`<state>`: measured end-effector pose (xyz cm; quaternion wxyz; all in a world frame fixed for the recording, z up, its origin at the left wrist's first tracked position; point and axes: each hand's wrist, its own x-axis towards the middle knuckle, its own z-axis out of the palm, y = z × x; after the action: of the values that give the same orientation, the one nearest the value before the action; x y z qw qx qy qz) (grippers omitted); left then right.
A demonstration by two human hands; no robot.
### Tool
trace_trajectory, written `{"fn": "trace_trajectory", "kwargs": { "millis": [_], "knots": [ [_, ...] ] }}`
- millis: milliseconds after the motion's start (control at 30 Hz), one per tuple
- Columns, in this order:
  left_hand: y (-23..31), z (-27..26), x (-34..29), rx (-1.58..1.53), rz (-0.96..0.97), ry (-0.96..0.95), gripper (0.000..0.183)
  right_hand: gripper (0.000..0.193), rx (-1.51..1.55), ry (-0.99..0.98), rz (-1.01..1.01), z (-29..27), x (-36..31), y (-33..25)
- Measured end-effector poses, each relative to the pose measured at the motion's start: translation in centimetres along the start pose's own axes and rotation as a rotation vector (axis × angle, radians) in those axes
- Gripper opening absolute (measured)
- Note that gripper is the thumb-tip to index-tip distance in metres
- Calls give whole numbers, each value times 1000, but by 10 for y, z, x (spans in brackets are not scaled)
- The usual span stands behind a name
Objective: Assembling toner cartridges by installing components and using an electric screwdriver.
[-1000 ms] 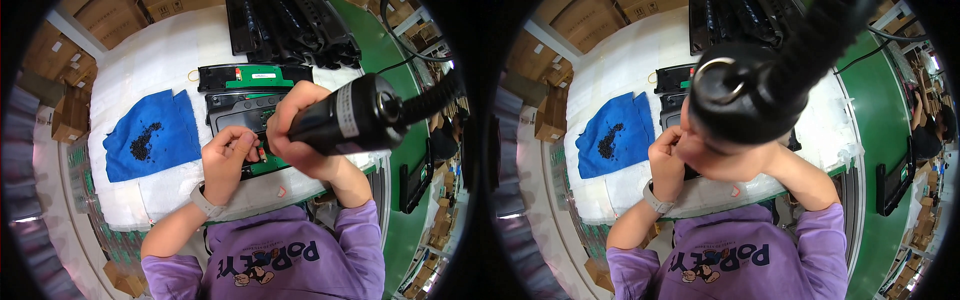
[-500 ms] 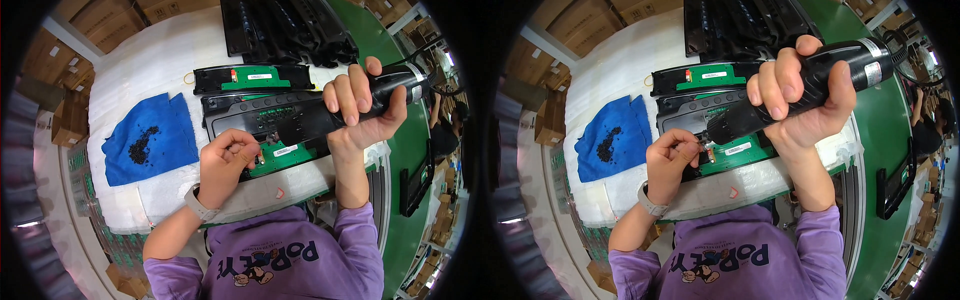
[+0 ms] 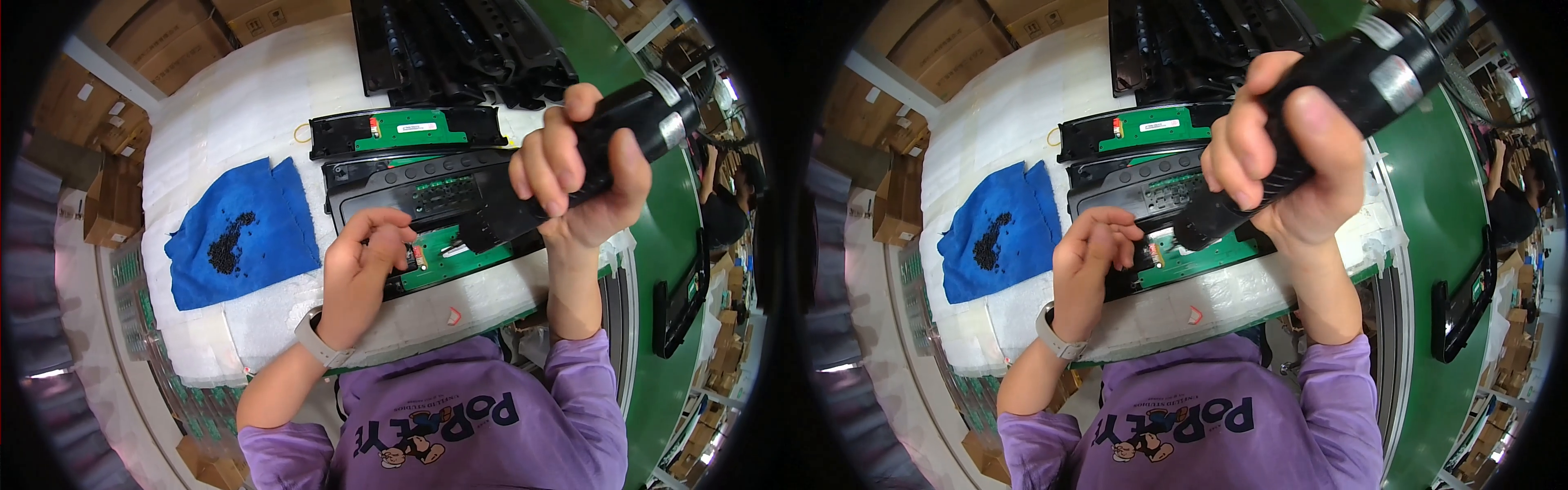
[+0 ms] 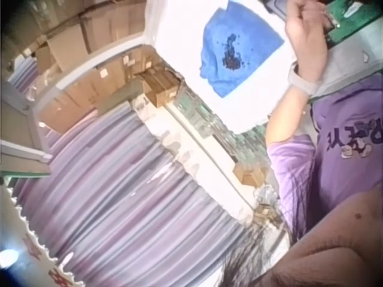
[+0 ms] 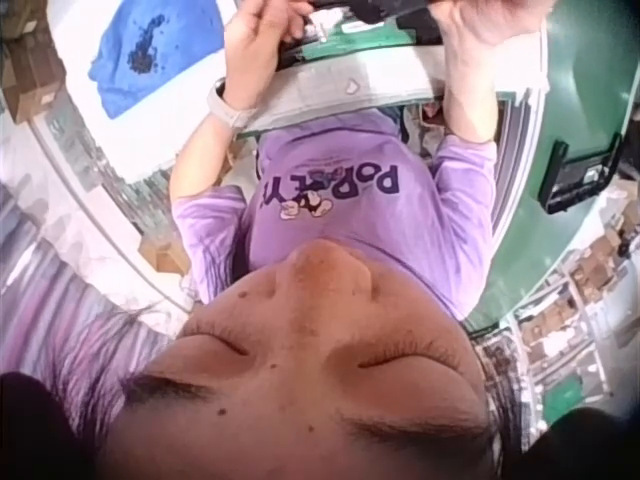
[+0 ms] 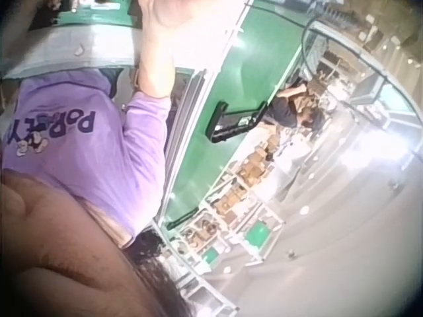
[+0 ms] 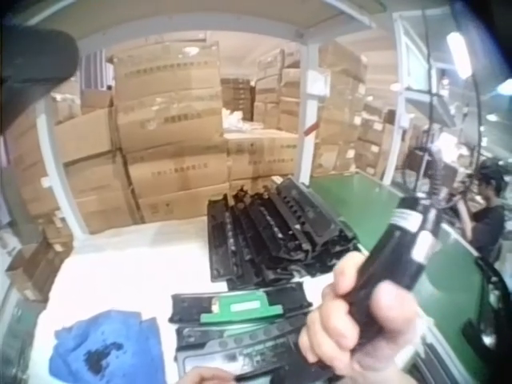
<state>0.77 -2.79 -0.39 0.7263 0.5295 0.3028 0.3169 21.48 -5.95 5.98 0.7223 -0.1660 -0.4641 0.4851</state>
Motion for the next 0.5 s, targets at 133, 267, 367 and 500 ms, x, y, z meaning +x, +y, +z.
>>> {"fn": "trace_trajectory", "kwargs": {
  "millis": [133,267,367,500],
  "knots": [
    [-2,0,2,-126,80,-11,18,38,-326,44,69,5,-6,4],
    [-5,2,3,-219,78,-39,15,37,-399,89,142,9,-7,7],
    [-9,4,3,-183,64,-21,15,38,-366,68,148,9,-7,12],
    [-10,0,2,-181,9,-122,16,37,-385,86,158,11,-9,13]
  ]
}}
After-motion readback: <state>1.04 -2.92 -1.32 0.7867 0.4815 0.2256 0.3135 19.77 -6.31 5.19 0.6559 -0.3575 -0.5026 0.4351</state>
